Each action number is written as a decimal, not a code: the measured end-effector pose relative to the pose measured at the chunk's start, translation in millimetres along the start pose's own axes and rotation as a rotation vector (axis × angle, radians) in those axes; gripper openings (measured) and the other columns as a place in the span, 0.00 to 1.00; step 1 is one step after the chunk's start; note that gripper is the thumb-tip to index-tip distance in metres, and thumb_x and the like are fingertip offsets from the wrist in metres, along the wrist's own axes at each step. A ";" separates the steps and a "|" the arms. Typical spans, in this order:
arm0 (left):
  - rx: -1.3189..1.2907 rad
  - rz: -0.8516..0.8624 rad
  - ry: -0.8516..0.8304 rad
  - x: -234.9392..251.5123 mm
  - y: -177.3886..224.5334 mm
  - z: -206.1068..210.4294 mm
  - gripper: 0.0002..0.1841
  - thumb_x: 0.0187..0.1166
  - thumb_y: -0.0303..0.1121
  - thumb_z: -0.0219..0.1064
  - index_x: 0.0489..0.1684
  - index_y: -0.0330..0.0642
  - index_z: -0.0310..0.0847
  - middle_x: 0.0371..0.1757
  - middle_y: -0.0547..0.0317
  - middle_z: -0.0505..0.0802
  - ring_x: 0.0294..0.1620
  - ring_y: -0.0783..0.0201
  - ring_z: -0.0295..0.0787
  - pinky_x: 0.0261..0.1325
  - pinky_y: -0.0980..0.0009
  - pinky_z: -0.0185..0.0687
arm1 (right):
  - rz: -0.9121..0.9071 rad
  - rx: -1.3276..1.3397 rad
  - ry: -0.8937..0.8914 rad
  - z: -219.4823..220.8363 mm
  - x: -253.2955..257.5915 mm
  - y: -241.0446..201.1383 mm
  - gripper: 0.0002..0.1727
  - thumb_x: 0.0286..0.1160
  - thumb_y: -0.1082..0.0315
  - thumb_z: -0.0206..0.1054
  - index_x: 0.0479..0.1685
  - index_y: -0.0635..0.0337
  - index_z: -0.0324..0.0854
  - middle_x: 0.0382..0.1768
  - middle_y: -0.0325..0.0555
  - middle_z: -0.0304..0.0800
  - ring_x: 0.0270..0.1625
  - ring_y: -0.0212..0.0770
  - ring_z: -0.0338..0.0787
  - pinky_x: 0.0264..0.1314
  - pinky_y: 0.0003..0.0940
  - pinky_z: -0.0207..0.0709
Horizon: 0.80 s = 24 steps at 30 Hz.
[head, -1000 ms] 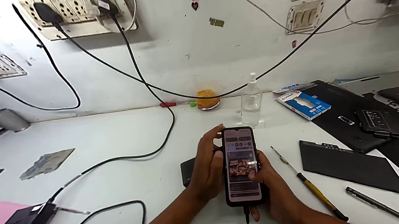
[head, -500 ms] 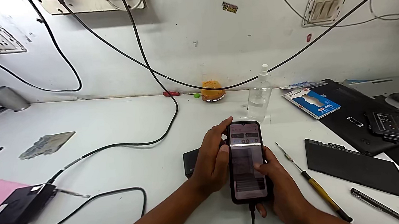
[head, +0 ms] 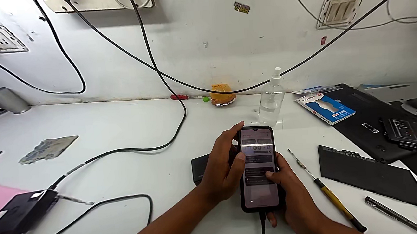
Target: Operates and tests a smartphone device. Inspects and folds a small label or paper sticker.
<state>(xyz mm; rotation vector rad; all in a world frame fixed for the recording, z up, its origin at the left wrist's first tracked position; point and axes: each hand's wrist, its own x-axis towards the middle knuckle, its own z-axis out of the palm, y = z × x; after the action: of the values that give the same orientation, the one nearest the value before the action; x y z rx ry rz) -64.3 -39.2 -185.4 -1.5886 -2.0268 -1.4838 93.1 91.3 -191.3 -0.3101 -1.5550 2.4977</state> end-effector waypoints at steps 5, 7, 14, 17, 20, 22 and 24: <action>-0.086 -0.069 -0.017 0.5 2.4 2.3 0.37 0.81 0.39 0.60 0.94 0.51 0.54 0.72 0.60 0.81 0.60 0.67 0.85 0.56 0.69 0.88 | -0.032 -0.001 -0.016 1.1 -1.1 0.6 0.26 0.84 0.62 0.51 0.82 0.45 0.58 0.53 0.60 0.89 0.36 0.52 0.96 0.12 0.37 0.83; -0.119 -0.054 -0.059 0.3 1.0 -0.5 0.35 0.82 0.37 0.48 0.95 0.49 0.52 0.78 0.58 0.78 0.69 0.63 0.82 0.64 0.65 0.86 | -0.033 -0.002 -0.019 0.9 -1.6 0.9 0.27 0.84 0.62 0.51 0.82 0.44 0.58 0.54 0.60 0.88 0.36 0.52 0.96 0.13 0.38 0.84; -0.097 -0.063 -0.056 0.6 2.6 1.3 0.42 0.78 0.46 0.62 0.96 0.51 0.49 0.73 0.59 0.79 0.58 0.68 0.85 0.54 0.69 0.88 | -0.036 0.010 -0.017 0.4 -1.5 0.3 0.25 0.83 0.62 0.51 0.80 0.45 0.59 0.53 0.59 0.89 0.36 0.52 0.96 0.12 0.37 0.83; -0.116 -0.073 -0.078 0.4 1.6 0.3 0.40 0.79 0.39 0.57 0.96 0.53 0.49 0.75 0.59 0.78 0.62 0.66 0.84 0.58 0.67 0.88 | -0.036 0.009 -0.015 0.6 -1.5 0.3 0.26 0.83 0.61 0.51 0.81 0.44 0.59 0.54 0.59 0.89 0.36 0.52 0.96 0.12 0.37 0.83; -0.143 -0.028 -0.102 -0.1 -2.4 -2.4 0.35 0.83 0.38 0.44 0.96 0.49 0.48 0.81 0.58 0.75 0.74 0.61 0.78 0.68 0.62 0.84 | -0.035 0.007 -0.015 0.6 -1.4 0.4 0.26 0.83 0.62 0.51 0.81 0.44 0.59 0.54 0.59 0.88 0.36 0.52 0.96 0.12 0.38 0.83; -0.158 -0.009 -0.105 -0.1 -3.5 -2.8 0.35 0.84 0.40 0.41 0.96 0.47 0.48 0.83 0.57 0.73 0.76 0.60 0.78 0.69 0.61 0.84 | -0.030 0.005 -0.012 0.3 -1.4 0.5 0.26 0.83 0.62 0.51 0.81 0.44 0.59 0.54 0.59 0.88 0.36 0.52 0.96 0.13 0.38 0.84; -0.172 -0.009 -0.100 -0.3 -3.5 -2.3 0.35 0.85 0.42 0.42 0.96 0.46 0.48 0.82 0.56 0.74 0.73 0.60 0.80 0.68 0.61 0.85 | -0.029 0.004 -0.013 0.2 -1.3 0.5 0.27 0.82 0.62 0.51 0.81 0.43 0.59 0.54 0.59 0.88 0.37 0.52 0.96 0.13 0.38 0.84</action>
<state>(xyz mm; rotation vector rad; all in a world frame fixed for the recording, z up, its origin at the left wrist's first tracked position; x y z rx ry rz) -68.0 -40.9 -186.6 -1.7532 -2.0082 -1.6539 94.2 90.6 -191.6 -0.2699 -1.5473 2.4856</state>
